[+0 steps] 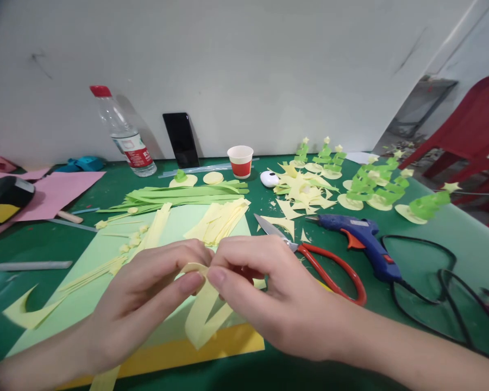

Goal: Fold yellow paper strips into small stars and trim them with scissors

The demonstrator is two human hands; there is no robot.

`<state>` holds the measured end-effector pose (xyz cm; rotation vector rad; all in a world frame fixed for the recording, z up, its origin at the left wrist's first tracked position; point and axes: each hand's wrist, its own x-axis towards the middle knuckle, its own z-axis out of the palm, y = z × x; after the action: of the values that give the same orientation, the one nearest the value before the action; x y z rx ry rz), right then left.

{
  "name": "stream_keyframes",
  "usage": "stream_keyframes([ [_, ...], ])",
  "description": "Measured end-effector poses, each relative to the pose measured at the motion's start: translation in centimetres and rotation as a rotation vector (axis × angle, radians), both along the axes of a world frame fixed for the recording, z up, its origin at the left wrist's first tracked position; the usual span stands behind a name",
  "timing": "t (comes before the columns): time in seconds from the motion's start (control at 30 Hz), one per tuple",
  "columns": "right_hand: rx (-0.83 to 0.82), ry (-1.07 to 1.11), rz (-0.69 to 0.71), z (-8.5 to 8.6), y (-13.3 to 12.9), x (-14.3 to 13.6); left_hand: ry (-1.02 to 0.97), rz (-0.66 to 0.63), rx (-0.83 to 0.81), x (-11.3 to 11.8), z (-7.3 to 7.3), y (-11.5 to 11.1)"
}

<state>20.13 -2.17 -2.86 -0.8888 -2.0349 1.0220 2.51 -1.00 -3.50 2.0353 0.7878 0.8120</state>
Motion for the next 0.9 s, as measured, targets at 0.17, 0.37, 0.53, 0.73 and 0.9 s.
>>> stream_keyframes([
  [0.17, 0.037, -0.009, 0.008, -0.2, -0.2, 0.2, -0.01, -0.039, -0.061, 0.0, 0.0, -0.1],
  [0.37, 0.064, 0.011, -0.011, -0.1, 0.0, -0.1, -0.091, 0.033, -0.113, 0.1, 0.4, -0.6],
  [0.53, 0.04, 0.032, -0.091, 0.1, -0.2, -0.1, -0.112, 0.056, -0.111, 0.1, 0.3, -0.6],
  [0.73, -0.007, 0.09, -0.171, 0.4, 0.3, -0.4, -0.115, 0.07, -0.081, -0.2, 0.2, -0.5],
  [0.9, -0.168, 0.053, -0.158, 0.9, 0.6, -0.2, -0.103, 0.116, -0.034, -0.5, 0.5, -0.5],
])
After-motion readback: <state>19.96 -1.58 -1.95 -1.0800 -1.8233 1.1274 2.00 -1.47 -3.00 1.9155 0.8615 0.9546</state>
